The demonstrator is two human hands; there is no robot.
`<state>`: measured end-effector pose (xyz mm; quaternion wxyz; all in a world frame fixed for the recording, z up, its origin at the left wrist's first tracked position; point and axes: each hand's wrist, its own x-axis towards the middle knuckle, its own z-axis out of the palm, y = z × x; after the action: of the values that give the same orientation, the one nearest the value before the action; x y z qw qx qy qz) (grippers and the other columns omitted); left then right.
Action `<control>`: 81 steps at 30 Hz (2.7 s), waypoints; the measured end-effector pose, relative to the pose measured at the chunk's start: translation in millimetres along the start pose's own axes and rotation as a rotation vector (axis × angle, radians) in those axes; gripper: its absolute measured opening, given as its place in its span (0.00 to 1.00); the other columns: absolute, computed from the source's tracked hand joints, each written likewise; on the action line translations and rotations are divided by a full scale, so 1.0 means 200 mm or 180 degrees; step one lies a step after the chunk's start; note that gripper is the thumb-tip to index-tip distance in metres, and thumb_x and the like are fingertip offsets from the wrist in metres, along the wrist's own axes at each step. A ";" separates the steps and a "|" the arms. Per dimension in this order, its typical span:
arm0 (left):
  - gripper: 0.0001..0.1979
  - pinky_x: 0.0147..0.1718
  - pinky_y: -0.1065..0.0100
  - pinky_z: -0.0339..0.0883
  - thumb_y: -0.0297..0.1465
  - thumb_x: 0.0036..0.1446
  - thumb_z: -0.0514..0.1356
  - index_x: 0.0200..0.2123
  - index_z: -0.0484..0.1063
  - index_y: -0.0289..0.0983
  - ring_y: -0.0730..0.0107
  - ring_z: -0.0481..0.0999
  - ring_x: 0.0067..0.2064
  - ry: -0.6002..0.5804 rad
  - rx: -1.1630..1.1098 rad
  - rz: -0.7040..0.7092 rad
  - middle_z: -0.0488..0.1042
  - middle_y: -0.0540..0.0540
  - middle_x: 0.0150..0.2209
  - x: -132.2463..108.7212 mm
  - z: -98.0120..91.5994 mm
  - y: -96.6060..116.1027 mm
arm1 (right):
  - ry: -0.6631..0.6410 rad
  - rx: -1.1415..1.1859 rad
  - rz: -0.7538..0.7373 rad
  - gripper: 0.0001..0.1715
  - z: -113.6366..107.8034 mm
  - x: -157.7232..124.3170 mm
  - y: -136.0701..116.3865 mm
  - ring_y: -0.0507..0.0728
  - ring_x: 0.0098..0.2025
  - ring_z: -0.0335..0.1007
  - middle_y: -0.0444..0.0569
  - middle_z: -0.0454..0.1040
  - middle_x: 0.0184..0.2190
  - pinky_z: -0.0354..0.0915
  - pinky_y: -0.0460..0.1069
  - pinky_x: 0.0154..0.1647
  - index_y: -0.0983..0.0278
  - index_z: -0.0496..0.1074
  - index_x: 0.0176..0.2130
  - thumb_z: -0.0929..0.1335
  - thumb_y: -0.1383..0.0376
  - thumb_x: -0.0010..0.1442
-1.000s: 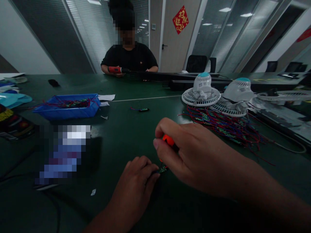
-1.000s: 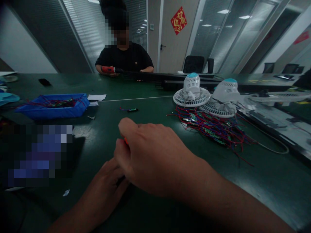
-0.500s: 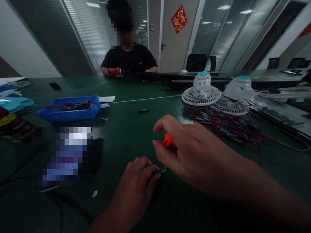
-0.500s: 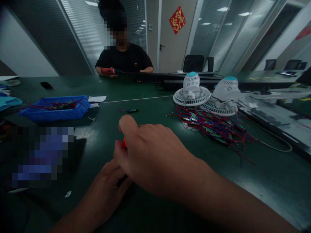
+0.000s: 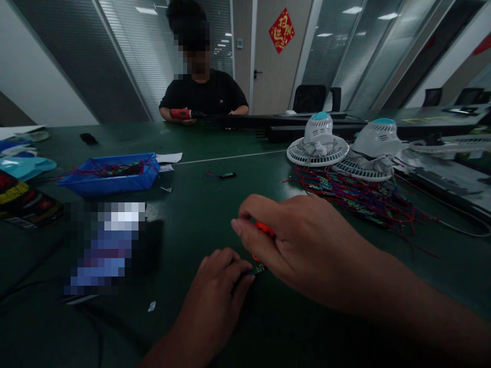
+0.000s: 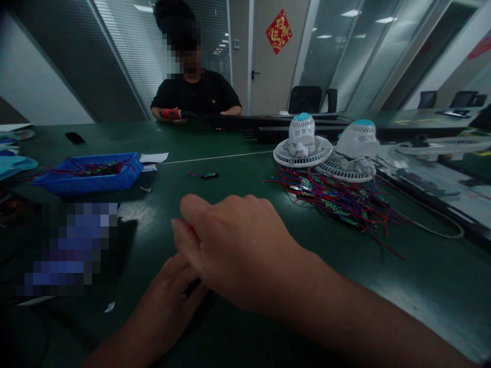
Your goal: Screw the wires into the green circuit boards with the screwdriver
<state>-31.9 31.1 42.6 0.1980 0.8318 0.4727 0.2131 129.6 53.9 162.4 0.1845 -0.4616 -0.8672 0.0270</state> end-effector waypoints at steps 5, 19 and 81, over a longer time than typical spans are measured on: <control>0.08 0.38 0.51 0.68 0.25 0.59 0.56 0.37 0.75 0.38 0.56 0.71 0.40 0.0021 0.0038 -0.0010 0.72 0.44 0.36 0.00 -0.01 0.00 | 0.0015 0.0015 0.0005 0.10 0.01 0.00 0.00 0.54 0.24 0.65 0.42 0.70 0.23 0.49 0.49 0.24 0.65 0.66 0.42 0.63 0.62 0.62; 0.08 0.39 0.50 0.68 0.26 0.59 0.55 0.37 0.74 0.40 0.56 0.72 0.40 0.0176 -0.0054 0.0038 0.73 0.44 0.38 -0.01 0.01 0.00 | 0.0076 0.0099 0.0030 0.25 -0.01 -0.01 0.00 0.49 0.18 0.50 0.37 0.57 0.16 0.40 0.48 0.22 0.60 0.62 0.26 0.56 0.48 0.65; 0.08 0.38 0.50 0.69 0.23 0.57 0.57 0.38 0.75 0.37 0.55 0.72 0.39 0.0088 -0.0072 -0.0017 0.73 0.44 0.36 0.01 -0.01 0.01 | 0.0261 0.0044 -0.0220 0.07 0.00 -0.03 -0.01 0.56 0.33 0.63 0.48 0.71 0.30 0.55 0.51 0.33 0.66 0.68 0.37 0.64 0.65 0.61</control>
<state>-30.5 31.8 44.6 0.2014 0.8253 0.4752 0.2294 131.2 48.5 160.7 0.2240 -0.4308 -0.8742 0.0077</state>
